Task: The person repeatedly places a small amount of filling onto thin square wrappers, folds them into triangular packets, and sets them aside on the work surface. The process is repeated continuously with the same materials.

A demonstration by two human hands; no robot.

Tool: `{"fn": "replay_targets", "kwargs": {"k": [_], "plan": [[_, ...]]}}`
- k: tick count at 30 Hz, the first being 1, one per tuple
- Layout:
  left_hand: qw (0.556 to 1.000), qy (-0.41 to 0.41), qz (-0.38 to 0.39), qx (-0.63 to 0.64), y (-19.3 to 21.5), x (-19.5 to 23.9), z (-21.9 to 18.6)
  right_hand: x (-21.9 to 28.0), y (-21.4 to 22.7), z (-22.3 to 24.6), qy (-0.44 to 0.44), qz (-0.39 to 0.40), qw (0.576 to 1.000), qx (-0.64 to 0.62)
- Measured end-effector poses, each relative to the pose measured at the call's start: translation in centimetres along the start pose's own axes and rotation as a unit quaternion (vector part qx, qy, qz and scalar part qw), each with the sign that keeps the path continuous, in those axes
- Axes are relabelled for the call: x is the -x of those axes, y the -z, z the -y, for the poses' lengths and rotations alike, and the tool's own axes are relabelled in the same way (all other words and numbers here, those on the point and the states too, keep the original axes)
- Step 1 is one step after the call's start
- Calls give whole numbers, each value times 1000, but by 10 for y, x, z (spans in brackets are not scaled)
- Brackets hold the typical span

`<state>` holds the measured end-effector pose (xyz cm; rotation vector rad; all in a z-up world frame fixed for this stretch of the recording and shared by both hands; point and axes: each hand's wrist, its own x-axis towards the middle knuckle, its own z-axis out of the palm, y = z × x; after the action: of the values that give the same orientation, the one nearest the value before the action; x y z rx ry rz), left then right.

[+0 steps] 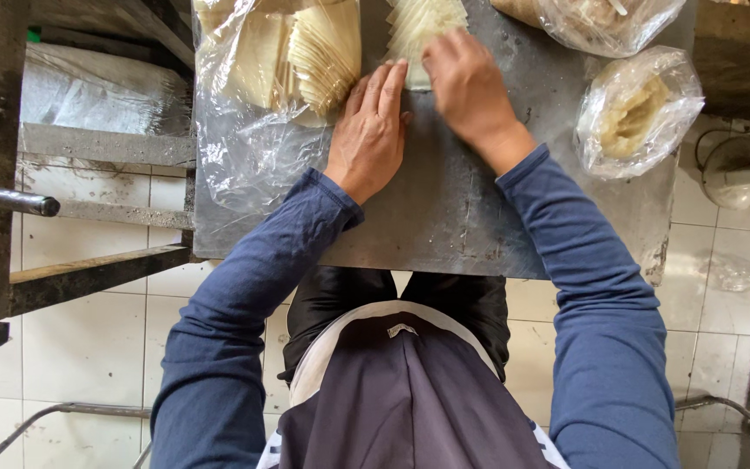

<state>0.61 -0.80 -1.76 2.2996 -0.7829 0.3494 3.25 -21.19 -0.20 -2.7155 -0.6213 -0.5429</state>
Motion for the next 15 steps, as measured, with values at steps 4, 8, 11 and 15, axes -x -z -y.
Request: {"fn": "replay_targets", "kwargs": {"k": [4, 8, 11, 15], "plan": [[1000, 8, 5, 4, 1, -2, 1, -10, 18, -6, -53, 77, 984, -152], [999, 35, -2, 17, 3, -4, 3, -1, 27, 6, 78, 49, 995, -28], [1000, 18, 15, -2, 6, -2, 3, 2, 21, 14, 96, 31, 993, 68], [1000, 20, 4, 3, 8, -3, -2, 1, 16, 13, 81, 37, 994, 66]]}}
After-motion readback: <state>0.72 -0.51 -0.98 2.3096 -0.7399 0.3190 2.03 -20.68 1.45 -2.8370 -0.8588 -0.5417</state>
